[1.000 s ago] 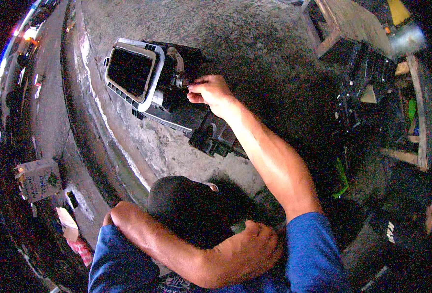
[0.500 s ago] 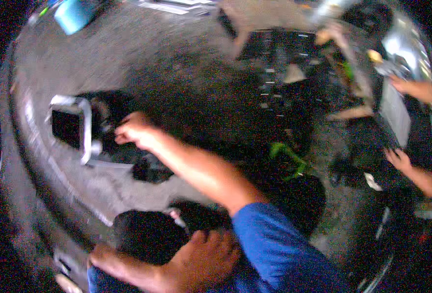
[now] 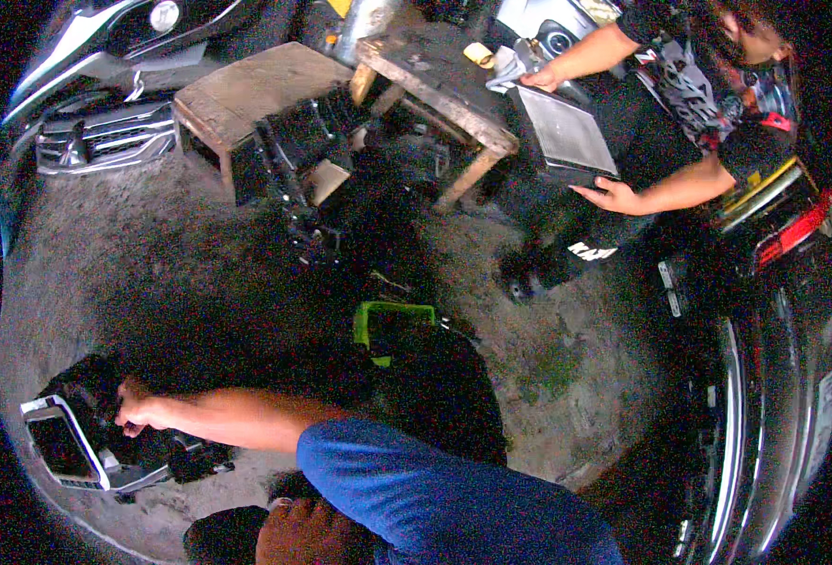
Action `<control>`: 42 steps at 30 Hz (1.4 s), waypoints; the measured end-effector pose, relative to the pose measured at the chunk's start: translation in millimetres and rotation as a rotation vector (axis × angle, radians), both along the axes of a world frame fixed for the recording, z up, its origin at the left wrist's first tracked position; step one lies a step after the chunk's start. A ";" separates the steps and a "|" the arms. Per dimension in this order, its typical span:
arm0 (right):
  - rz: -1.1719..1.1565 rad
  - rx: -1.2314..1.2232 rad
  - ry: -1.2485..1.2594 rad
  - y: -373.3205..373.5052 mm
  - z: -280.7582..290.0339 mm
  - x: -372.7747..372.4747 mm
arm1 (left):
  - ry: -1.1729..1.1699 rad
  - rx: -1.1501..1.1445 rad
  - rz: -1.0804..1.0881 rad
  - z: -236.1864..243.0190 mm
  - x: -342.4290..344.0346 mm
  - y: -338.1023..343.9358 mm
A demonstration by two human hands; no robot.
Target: The person is assembling or repairing a large plastic automotive component, likely an air duct or filter housing, by attaching smaller parts and sorting hardware from a green container.
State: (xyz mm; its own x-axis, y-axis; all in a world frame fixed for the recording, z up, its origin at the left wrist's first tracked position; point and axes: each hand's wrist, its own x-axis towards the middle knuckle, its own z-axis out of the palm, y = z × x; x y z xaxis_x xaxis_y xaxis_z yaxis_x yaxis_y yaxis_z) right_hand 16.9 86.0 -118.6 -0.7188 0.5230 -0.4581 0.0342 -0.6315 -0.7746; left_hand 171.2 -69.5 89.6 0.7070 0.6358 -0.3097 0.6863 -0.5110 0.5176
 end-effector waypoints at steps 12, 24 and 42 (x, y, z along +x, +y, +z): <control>0.006 0.134 -0.088 -8.2 -6.2 -11.5 | -0.053 0.024 0.012 -15.8 -7.6 -2.0; -0.130 0.966 -0.262 -7.3 -21.7 1.6 | -0.071 0.064 -0.038 -6.5 -3.6 5.7; 0.038 0.463 -0.128 -6.8 -21.5 -14.2 | -0.060 0.172 -0.059 14.6 -17.6 11.1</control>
State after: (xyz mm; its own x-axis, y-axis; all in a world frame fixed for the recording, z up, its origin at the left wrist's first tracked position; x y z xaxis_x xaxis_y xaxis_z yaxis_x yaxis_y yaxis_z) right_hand 2.7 79.2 -140.0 -0.6939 0.6676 -0.2697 0.1642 -0.2179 -0.9620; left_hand 153.6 -58.4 104.2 0.7583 0.6329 -0.1562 0.6234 -0.6340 0.4576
